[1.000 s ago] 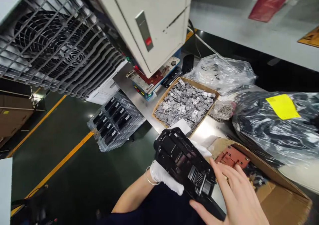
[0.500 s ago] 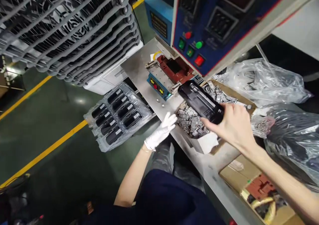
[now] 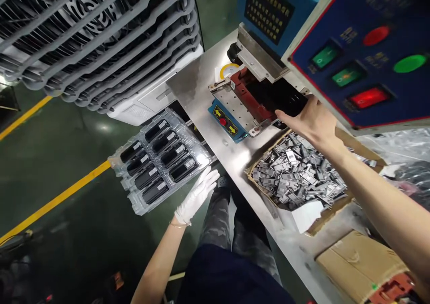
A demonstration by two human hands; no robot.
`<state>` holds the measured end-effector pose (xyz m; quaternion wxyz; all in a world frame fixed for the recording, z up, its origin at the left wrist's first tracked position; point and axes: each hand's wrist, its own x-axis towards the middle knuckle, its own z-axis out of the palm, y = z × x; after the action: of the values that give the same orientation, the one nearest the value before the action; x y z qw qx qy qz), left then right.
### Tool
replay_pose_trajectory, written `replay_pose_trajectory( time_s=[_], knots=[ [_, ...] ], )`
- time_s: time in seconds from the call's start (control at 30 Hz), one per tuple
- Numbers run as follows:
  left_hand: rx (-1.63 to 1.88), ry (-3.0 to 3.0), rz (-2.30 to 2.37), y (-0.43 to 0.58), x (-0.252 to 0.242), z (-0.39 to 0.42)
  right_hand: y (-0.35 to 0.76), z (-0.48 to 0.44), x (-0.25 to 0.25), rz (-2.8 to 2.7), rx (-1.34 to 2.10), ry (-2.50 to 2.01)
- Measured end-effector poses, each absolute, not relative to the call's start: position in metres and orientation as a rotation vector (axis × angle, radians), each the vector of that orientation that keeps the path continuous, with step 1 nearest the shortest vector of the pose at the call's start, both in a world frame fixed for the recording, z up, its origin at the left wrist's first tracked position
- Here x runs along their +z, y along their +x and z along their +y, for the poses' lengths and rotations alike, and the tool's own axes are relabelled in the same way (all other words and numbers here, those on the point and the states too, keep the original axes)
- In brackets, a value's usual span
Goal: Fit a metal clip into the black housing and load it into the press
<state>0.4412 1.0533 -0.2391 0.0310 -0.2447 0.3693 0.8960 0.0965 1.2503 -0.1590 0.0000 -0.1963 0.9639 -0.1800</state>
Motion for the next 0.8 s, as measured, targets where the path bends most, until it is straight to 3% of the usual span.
replay_pose_trajectory(
  time_s=[0.43,0.8],
  knots=[
    [2.819,-0.856,1.079,0.44,-0.253,1.041,0.078,1.187,-0.171,3.072,-0.38,-0.502],
    [2.766,-0.799,1.173,0.42,-0.255,1.012,0.072,1.186,-0.183,2.98,-0.466,-0.506]
  ],
)
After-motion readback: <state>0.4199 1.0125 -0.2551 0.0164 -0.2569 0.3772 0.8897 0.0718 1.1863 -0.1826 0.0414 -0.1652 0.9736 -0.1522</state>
